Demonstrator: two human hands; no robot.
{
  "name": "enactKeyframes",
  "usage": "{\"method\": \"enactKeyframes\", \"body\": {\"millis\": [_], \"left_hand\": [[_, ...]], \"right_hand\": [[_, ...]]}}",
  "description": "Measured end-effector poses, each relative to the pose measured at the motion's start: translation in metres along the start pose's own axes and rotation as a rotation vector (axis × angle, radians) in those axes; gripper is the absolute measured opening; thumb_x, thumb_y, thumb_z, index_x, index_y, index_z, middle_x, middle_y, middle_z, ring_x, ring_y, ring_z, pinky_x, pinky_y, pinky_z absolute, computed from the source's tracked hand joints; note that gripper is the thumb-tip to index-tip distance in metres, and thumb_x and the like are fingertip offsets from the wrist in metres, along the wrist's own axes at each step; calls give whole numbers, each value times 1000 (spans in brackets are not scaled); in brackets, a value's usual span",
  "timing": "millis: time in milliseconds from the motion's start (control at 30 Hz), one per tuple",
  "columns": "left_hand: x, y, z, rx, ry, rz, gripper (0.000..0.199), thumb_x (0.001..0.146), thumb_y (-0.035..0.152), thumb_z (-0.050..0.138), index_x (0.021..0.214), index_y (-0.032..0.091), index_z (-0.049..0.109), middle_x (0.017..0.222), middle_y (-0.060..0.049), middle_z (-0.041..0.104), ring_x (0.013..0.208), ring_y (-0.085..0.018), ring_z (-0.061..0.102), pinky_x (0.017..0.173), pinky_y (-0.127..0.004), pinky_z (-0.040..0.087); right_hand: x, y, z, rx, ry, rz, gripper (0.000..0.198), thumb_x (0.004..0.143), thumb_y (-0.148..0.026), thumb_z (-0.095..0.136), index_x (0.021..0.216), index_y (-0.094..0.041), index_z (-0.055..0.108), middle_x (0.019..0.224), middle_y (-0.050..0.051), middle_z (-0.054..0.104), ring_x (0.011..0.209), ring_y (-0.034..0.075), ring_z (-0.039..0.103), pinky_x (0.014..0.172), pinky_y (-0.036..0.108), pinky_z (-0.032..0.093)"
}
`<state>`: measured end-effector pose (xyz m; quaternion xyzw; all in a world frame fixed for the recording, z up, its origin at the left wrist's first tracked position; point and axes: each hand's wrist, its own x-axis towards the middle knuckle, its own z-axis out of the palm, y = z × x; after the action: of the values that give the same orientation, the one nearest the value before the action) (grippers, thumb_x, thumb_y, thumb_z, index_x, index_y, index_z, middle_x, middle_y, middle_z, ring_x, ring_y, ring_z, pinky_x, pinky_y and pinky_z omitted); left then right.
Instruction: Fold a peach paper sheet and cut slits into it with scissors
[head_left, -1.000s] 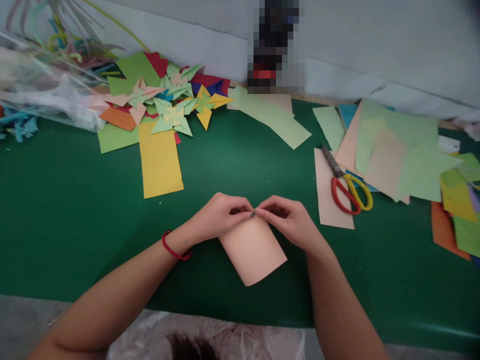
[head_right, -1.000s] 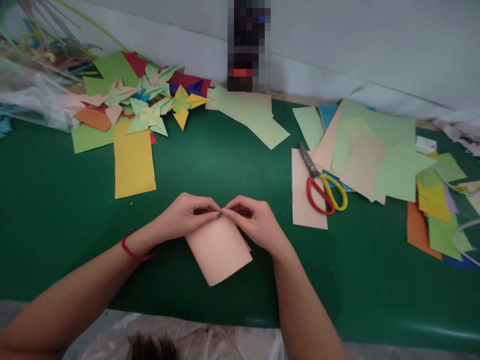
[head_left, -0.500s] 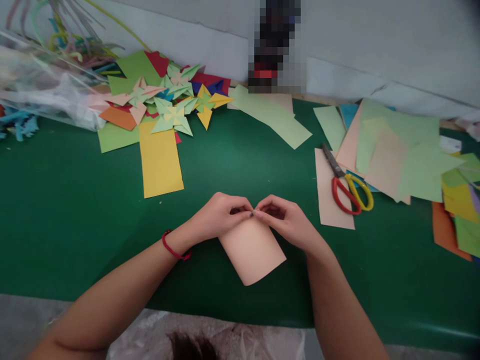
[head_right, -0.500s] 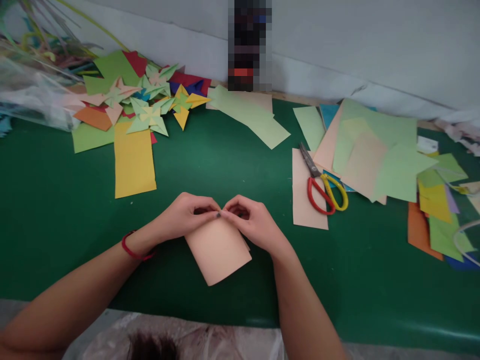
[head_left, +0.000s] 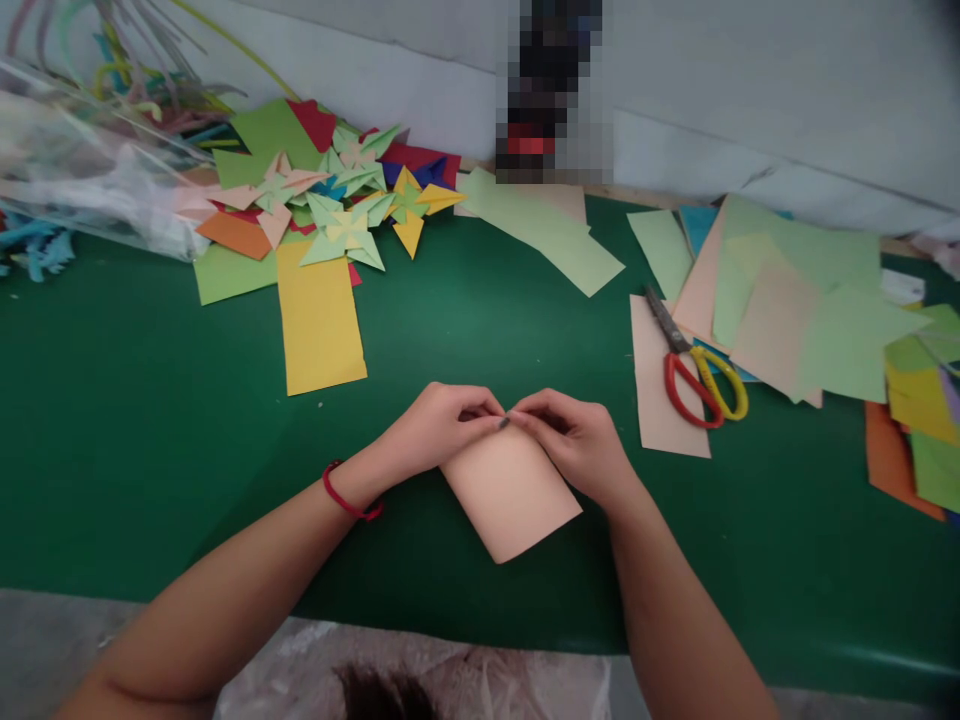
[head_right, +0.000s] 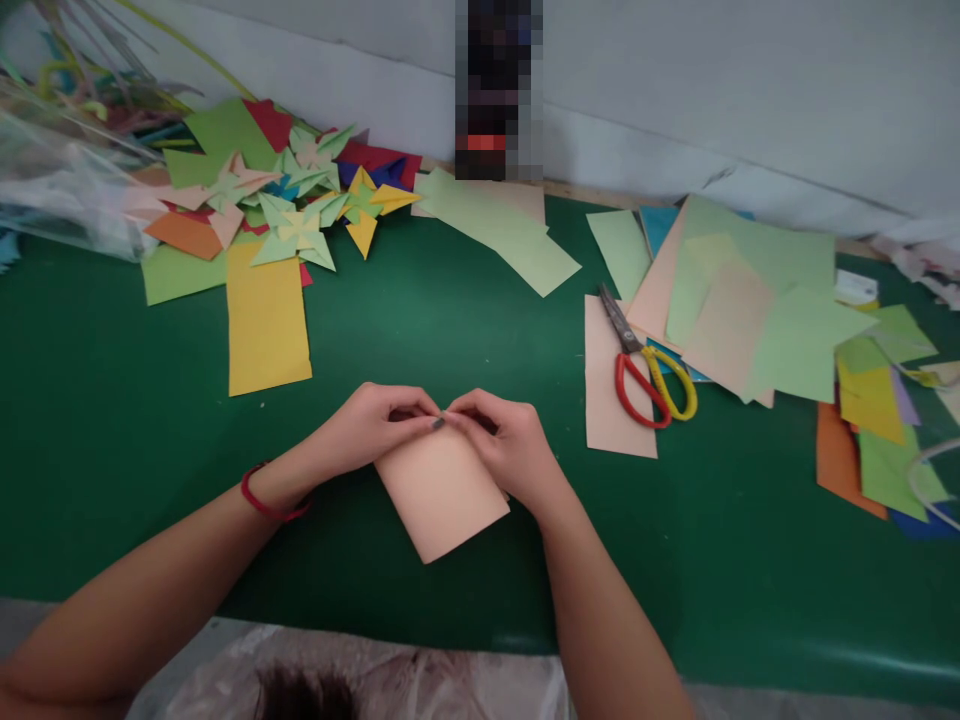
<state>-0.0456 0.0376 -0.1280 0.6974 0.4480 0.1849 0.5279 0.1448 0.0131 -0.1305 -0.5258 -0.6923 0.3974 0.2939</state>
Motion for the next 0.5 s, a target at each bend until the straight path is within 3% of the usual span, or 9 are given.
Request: {"method": "enactKeyframes", "body": {"millis": [233, 500], "left_hand": [[-1, -3, -13, -31, -29, -68, 14, 80, 28, 56, 82, 19, 66, 82, -1, 69, 76, -14, 62, 64, -22, 44], [-5, -2, -28, 22, -117, -126, 16, 78, 31, 57, 79, 18, 67, 76, -1, 68, 69, -14, 61, 58, -22, 43]], "right_hand": [[-1, 1, -3, -85, 185, -47, 8, 84, -23, 56, 80, -22, 63, 75, 0, 66, 65, 14, 58, 58, 25, 44], [-1, 4, -5, -112, 261, -7, 7, 82, -25, 58, 79, -22, 64, 72, 0, 65, 62, 14, 58, 56, 25, 45]]}}
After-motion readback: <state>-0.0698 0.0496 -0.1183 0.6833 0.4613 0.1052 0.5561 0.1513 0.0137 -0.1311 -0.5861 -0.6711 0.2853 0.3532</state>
